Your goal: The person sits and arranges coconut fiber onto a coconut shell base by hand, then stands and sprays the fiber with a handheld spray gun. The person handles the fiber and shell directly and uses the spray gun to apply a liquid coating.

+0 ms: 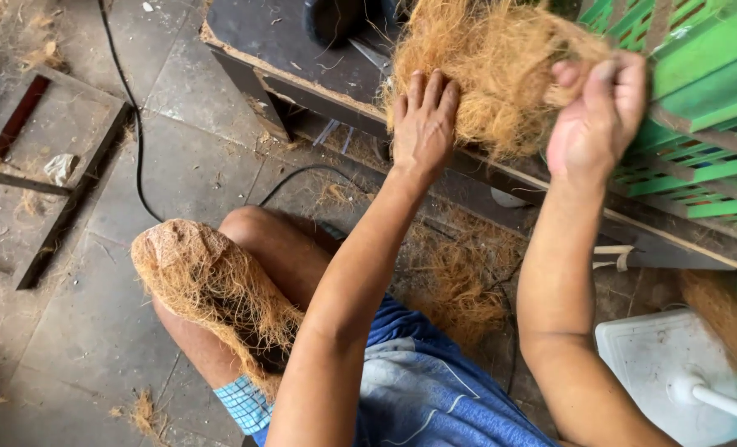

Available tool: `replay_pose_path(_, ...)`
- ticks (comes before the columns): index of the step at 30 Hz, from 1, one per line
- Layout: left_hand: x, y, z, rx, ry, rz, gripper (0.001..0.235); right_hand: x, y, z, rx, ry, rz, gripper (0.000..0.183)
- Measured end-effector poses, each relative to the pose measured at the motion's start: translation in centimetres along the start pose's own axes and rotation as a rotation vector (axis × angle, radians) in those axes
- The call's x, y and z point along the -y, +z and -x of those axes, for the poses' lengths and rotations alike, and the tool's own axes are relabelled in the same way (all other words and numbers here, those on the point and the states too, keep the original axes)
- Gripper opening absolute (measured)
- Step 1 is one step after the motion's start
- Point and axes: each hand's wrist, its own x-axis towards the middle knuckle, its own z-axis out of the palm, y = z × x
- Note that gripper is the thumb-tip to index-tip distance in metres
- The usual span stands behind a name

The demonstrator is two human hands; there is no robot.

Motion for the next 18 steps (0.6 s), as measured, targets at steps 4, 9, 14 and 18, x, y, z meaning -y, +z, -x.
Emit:
replay_pose_path(4, -0.2, -0.1, -1.2, 0.059, -0.081, -0.012, 0.047, 3.7, 1.6, 0.7, -0.044, -0.145, 0.031, 0.014)
replay_pose_path(9, 0.4, 0.8, -1.8, 0.215, -0.057, -0.026, 0.086, 5.6, 1.4, 1.1, -0.233, -0.329, 0.185, 0.012)
replay_pose_path(14, -0.5, -8.4, -1.5, 0.315, 0.005, 0.128, 0.104, 3.8, 4.8, 1.1, 0.009, -0.329, 0.223, 0.018)
replay_pose_path(18, 0.7, -11.6, -0.6, -0.044, 0.178, 0.705, 0.082, 1.4, 5.5, 1.9, 0.037, -0.214, 0.227, 0.025)
